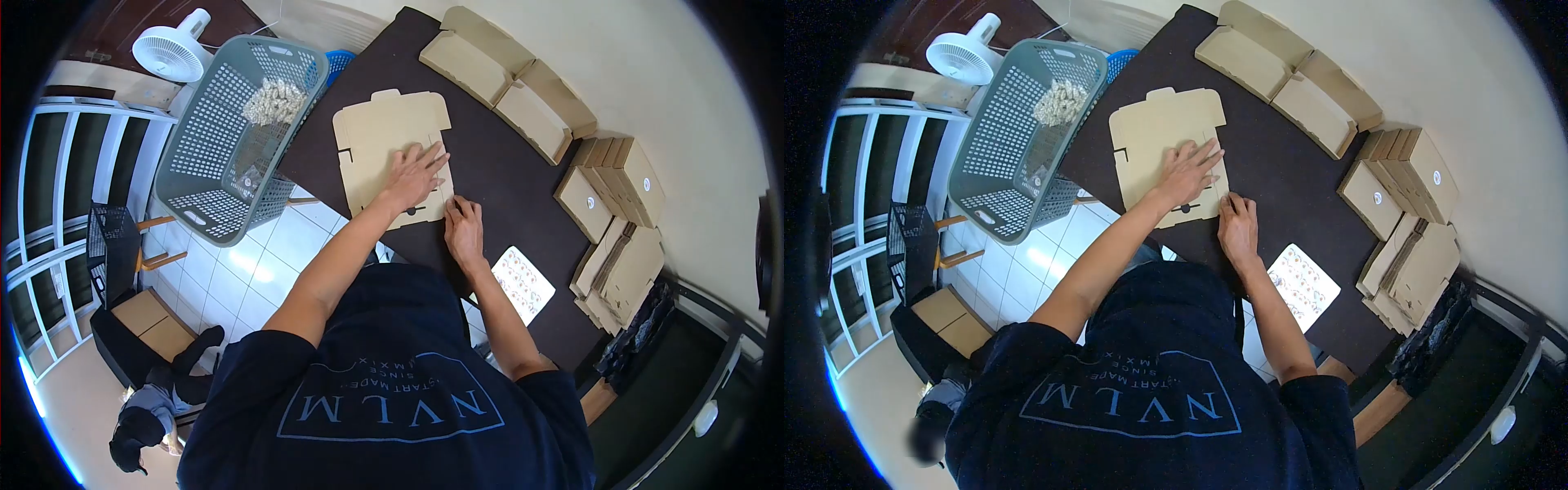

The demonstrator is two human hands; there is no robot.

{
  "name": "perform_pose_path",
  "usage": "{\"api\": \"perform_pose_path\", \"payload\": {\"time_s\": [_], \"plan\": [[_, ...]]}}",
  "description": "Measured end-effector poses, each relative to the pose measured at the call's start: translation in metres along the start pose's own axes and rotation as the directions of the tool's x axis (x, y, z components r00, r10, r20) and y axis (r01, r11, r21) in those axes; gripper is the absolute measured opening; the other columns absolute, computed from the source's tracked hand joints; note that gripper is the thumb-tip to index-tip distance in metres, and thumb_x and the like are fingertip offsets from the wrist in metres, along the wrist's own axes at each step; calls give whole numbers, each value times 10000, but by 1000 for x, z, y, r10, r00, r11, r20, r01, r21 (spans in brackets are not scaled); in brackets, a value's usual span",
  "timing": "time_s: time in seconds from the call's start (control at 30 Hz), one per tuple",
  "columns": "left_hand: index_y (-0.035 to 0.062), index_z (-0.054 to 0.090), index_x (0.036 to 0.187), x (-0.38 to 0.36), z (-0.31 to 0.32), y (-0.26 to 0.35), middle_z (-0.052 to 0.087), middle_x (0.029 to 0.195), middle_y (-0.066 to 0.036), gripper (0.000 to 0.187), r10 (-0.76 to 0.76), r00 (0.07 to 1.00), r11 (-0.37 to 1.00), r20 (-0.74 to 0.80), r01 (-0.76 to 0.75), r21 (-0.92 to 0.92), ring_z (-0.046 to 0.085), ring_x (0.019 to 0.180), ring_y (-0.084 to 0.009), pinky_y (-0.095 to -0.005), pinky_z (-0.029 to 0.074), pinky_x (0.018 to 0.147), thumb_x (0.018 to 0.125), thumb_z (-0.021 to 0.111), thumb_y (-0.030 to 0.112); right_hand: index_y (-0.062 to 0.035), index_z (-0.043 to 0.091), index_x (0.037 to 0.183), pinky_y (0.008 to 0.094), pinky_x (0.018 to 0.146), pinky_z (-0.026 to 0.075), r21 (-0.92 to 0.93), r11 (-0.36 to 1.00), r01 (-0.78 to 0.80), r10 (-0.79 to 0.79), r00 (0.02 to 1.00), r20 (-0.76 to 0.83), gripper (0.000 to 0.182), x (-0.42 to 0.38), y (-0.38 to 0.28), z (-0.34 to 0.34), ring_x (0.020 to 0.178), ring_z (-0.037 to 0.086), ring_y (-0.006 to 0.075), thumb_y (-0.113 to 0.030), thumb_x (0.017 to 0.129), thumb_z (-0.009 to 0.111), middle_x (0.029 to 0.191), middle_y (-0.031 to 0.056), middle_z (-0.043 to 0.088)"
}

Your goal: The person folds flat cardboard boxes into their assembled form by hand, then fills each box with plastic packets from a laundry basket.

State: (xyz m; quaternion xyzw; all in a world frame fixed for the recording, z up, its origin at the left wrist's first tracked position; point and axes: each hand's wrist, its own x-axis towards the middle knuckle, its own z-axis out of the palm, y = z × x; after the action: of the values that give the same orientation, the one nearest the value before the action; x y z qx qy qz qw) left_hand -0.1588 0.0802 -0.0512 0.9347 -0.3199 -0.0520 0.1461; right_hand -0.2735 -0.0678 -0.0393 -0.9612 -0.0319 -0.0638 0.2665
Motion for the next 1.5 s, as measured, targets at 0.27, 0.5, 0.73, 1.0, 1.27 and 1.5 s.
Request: {"api": "perform_pose_path", "payload": {"time_s": [0.27, 0.5, 0.73, 1.0, 1.27, 1.5], "plan": [[174, 448, 1433, 13, -3, -12, 302, 1556, -21, 583, -53, 997, 987, 56, 61, -150, 356, 1301, -308, -492, 297, 990, 913, 577, 403, 41, 679, 966, 413, 911, 469, 60, 997, -48, 45, 997, 61, 166, 8, 4, -3, 1022, 556, 358, -35, 824, 637, 1134, 182, 619], [79, 482, 1365, 31, 22, -28, 402, 1460, -118, 510, -210, 957, 809, -202, 53, -586, 453, 1228, -313, -456, 343, 1036, 920, 577, 310, 12, 621, 884, 440, 780, 464, 57, 980, -192, 186, 978, 89, 198, 37, -5, -19, 895, 561, 382, -114, 770, 723, 984, 193, 616], [56, 591, 1188, -20, -8, -13, 551, 1206, -122, 353, -301, 937, 832, -179, 166, -529, 474, 1187, -321, -433, 366, 1014, 874, 633, 212, 27, 605, 1017, 446, 749, 522, 214, 921, -326, 332, 943, 6, 265, 85, 27, 16, 804, 673, 378, -93, 797, 692, 876, 195, 685], [133, 617, 1203, -49, -12, 0, 537, 1199, -124, 349, -255, 953, 919, -161, 187, -346, 452, 1190, -299, -435, 352, 949, 871, 644, 235, 32, 655, 886, 300, 543, 537, 386, 503, -773, 333, 586, 738, 206, 80, 21, 1, 599, 680, 161, -162, 845, 714, 750, 99, 691], [307, 550, 1327, -41, -4, 9, 415, 1291, -151, 461, -218, 976, 969, -3, 217, -117, 348, 1222, -338, -462, 302, 921, 878, 637, 361, 19, 686, 877, 360, 729, 544, 217, 916, -338, 259, 909, 325, 306, 129, 46, 5, 763, 697, 272, -234, 737, 787, 830, 156, 709], [333, 502, 1380, -45, -6, 7, 401, 1315, -136, 514, -192, 981, 977, -9, 190, -97, 336, 1234, -332, -455, 295, 937, 883, 626, 379, 6, 681, 913, 407, 722, 526, 77, 974, -212, 162, 894, 419, 291, 149, 39, 2, 795, 662, 316, -160, 700, 790, 847, 158, 676]]}}
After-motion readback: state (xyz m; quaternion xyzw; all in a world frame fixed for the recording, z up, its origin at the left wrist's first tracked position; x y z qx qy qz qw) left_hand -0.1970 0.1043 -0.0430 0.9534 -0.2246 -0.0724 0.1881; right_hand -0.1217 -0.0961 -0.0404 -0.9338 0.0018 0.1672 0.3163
